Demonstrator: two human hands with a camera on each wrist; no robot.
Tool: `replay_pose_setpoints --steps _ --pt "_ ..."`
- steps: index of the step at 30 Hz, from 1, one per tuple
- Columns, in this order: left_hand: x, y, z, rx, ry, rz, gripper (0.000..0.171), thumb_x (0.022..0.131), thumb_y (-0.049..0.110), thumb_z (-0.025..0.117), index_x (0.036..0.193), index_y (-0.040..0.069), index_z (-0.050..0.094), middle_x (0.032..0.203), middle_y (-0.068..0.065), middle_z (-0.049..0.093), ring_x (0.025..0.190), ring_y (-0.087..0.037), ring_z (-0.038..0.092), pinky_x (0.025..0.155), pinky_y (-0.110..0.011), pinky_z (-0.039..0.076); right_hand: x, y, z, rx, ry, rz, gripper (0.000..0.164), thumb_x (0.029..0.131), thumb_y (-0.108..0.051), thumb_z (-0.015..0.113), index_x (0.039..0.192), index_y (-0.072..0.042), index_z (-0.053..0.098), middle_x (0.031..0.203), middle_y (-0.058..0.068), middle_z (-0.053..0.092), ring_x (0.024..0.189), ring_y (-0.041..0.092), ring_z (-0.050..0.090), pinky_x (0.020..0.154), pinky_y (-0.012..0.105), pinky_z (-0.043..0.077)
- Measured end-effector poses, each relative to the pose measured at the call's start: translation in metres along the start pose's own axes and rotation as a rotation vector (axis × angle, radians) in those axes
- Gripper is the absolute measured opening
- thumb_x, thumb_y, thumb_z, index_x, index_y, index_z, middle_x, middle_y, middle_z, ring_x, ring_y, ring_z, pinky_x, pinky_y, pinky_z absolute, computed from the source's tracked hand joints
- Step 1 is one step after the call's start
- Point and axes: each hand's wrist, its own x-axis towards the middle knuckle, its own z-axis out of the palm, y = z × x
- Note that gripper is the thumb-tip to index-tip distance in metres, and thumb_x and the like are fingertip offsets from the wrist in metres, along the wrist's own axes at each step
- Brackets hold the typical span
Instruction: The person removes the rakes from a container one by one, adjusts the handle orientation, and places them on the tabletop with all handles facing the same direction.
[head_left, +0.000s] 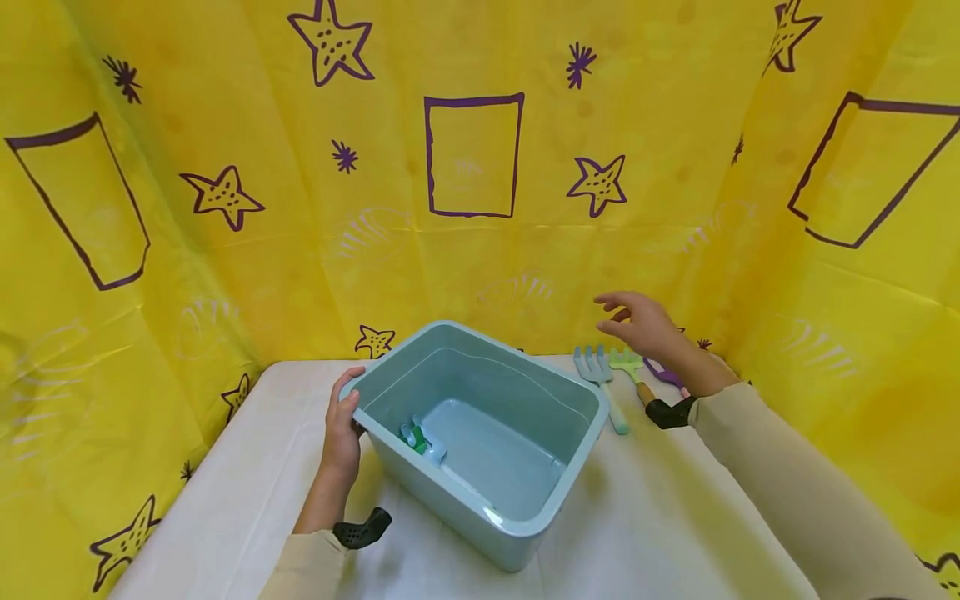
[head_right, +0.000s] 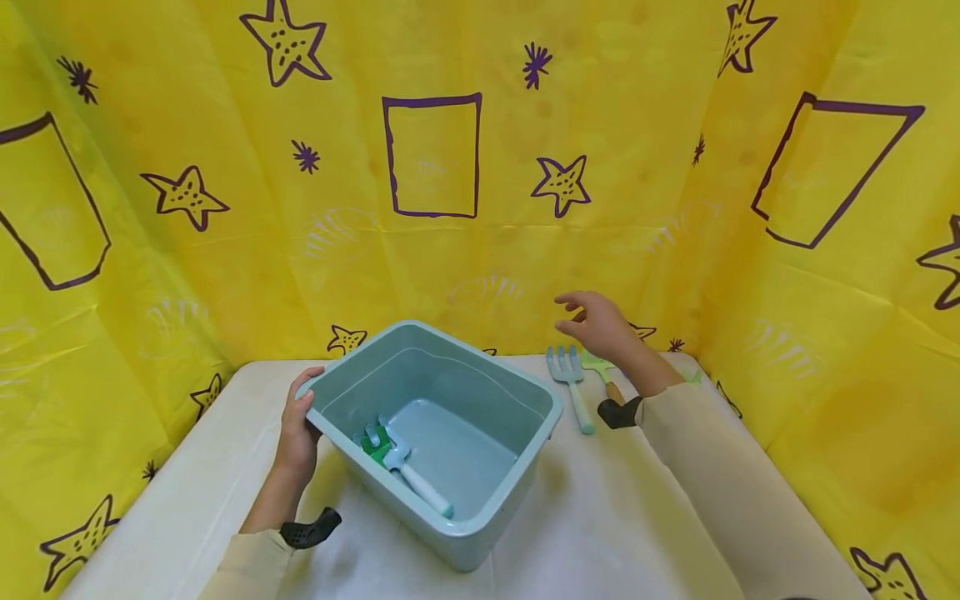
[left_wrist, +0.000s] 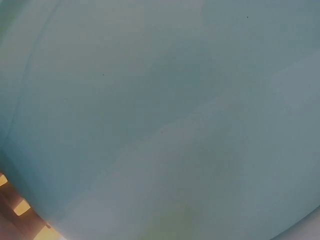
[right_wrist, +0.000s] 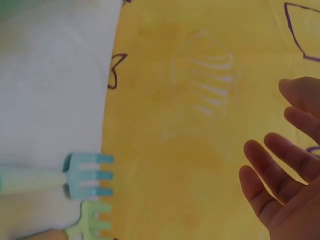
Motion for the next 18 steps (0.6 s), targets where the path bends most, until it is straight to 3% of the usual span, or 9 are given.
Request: replay_pose_setpoints --steps 18 --pt "0.001 -0.001 -0.002 -0.012 -0.003 0.012 0.048 0.101 0.041 0.029 0.145 0.021 0.035 0.139 -0.004 0.043 0.120 -0.027 0.041 0.099 -0.052 0.029 0.026 -0.055 0.040 0.054 -0.099 -0.195 0.041 0.091 -0.013 0.068 0.130 -0.005 0.058 0.125 0.015 0.058 0.101 0.031 0.060 0.082 0.043 0.051"
